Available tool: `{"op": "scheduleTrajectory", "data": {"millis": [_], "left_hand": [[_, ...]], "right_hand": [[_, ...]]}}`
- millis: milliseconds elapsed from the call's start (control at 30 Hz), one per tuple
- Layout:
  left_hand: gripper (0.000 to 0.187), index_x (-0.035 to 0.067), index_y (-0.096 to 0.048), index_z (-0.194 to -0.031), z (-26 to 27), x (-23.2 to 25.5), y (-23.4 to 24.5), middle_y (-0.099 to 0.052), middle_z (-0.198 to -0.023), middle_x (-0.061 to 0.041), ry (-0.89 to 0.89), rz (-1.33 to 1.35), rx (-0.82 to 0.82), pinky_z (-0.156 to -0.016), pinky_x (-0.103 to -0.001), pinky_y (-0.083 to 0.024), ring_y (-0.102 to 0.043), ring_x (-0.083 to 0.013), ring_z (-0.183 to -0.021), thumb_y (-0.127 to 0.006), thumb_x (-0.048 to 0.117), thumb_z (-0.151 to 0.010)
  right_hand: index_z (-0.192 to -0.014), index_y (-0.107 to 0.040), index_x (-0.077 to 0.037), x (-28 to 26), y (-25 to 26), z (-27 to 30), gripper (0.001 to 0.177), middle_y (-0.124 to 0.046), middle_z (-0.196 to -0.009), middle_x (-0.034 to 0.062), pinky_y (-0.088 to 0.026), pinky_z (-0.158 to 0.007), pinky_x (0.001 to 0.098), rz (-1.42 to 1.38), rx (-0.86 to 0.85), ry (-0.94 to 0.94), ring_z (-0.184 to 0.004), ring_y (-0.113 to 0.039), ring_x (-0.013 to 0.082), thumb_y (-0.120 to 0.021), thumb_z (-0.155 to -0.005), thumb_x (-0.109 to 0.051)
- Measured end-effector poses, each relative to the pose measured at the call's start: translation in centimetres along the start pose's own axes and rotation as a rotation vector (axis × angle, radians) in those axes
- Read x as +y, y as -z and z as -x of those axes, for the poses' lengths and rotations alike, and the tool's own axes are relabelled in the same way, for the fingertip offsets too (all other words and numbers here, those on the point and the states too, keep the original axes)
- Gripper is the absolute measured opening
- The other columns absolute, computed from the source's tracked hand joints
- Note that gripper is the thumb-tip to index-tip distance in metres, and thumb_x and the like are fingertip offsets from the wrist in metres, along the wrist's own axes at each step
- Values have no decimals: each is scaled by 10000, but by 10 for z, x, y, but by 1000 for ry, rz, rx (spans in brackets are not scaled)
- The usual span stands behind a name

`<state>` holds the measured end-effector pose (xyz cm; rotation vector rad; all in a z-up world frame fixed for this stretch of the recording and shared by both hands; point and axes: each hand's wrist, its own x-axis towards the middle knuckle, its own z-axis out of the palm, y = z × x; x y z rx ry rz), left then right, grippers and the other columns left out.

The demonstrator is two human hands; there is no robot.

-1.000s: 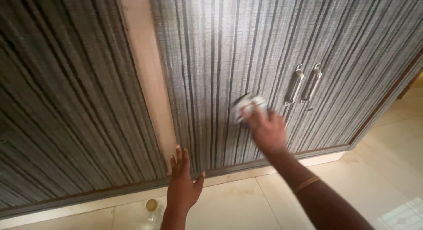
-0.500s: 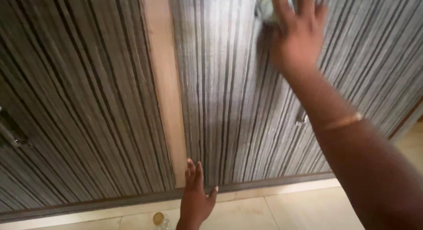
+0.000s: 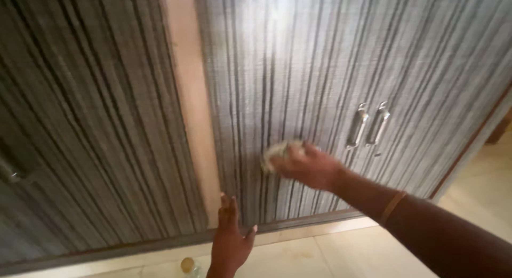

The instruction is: The person wipes the surface of a striped cabinet door with a cloth. They periodically pick up a bottle from the floor and pour liquid onto the cloth before resuming wiping.

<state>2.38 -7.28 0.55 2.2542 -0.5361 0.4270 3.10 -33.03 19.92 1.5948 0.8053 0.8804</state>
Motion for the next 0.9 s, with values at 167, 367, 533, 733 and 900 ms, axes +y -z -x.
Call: {"op": "scheduleTrajectory", "data": {"millis": [167, 367, 533, 733, 900], "left_hand": [[1065, 187, -74, -1645, -10, 2, 5, 98, -1747, -91, 213, -45, -218, -1171, -468, -369, -105, -414, -1540, -775, 365, -862], [1072, 205, -76, -1640, -14, 8, 4, 125, -1725, -97, 202, -43, -193, -1167, -461, -392, -82, -412, -1542, -779, 367, -847], [1057, 233, -26, -1637, -16, 18, 7, 164, -1744, -80, 277, -25, -247, -1095, -421, -490, -50, -354, -1577, -728, 357, -857], [1045, 217, -55, -1634, -17, 13, 4, 158, -1738, -119, 276, -55, -243, -1127, -441, -439, -45, -384, -1558, -736, 368, -857], [1000, 148, -167, -1629, -12, 24, 4, -25, -1696, -229, 105, -116, -19, -1158, -530, -318, -89, -474, -1522, -749, 337, -838]], "right_hand": [[-1580, -303, -374, 50, -7, 30, 827, -294, -1664, 30, -307, -1122, 612, -411, -356, -49, -1411, -401, 386, -719, -880, -231], [-1298, -619, -196, 176, 12, 59, 325, -337, -1623, 260, -403, -1117, 513, -483, -725, -795, -1367, -435, 460, -587, -1048, -402], [-1429, -617, -211, 236, -10, 85, 378, -613, -1408, 149, -575, -968, 534, -283, -178, -1221, -1275, -574, 388, -655, -1056, -158], [-1418, -673, -211, 188, -49, 96, 404, -544, -1550, 125, -499, -1013, 531, -102, 143, -1073, -1363, -479, 435, -697, -1022, -135], [-1511, -626, -291, 143, -45, 123, 536, -492, -1637, 75, -417, -1099, 577, -288, 30, -983, -1388, -461, 459, -734, -986, -305]]}}
